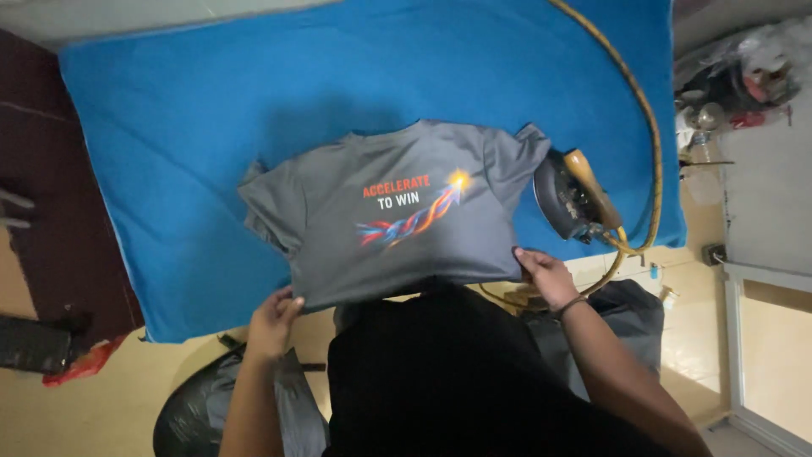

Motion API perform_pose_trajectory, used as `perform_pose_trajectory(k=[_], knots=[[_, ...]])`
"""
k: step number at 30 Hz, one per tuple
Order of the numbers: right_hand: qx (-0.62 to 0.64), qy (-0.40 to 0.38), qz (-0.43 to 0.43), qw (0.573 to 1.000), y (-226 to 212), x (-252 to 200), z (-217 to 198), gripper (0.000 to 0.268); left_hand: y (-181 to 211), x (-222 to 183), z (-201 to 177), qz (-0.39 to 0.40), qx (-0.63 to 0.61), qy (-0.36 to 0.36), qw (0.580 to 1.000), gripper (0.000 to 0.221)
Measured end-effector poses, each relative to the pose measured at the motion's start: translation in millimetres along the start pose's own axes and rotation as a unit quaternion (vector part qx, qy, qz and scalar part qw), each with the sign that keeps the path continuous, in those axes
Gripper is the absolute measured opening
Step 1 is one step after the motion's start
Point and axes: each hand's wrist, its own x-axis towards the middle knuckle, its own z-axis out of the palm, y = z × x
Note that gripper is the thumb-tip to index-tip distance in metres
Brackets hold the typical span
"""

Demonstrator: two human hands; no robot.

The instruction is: Ironing a grey t-shirt on a steam ironing table in a print shop workshop.

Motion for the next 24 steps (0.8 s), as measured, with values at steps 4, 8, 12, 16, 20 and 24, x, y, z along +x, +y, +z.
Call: perform_pose_trajectory(k=[4,8,12,16,20,24], knots=[[-0.034,0.002,-0.047,0.998,55.5,15.3,-12.1,0.033,-86.9,-9.2,-3.5,-0.051,-0.1,-0.054,0.992,0.029],[-0.01,0.001,-0.121,0.993,98.5,37.7,-17.6,0.028,-124.3,-5.8,0.1,0.15,-0.312,-0.115,0.931,0.024],[-0.096,0.014,-0.167,0.981,83.2,20.1,-11.5,0.027,-36.7,-30.0,15.9,0.02,-0.13,0.029,0.991,0.022],[-0.289,0.287,-0.34,0.848,14.2,-22.7,-12.1,0.029,10.9,-25.5,8.2,0.072,0.206,0.187,0.958,0.038],[-0.543,0.507,-0.364,0.561,-25.3,25.2,-61.7,0.061,11.7,30.9,0.5,0.174,0.156,0.269,0.934,0.049],[-0.561,0.46,-0.308,0.616,-28.3,72.7,-119.7,0.056,45.4,59.7,-1.4,0.112,0.216,0.29,0.925,0.046]])
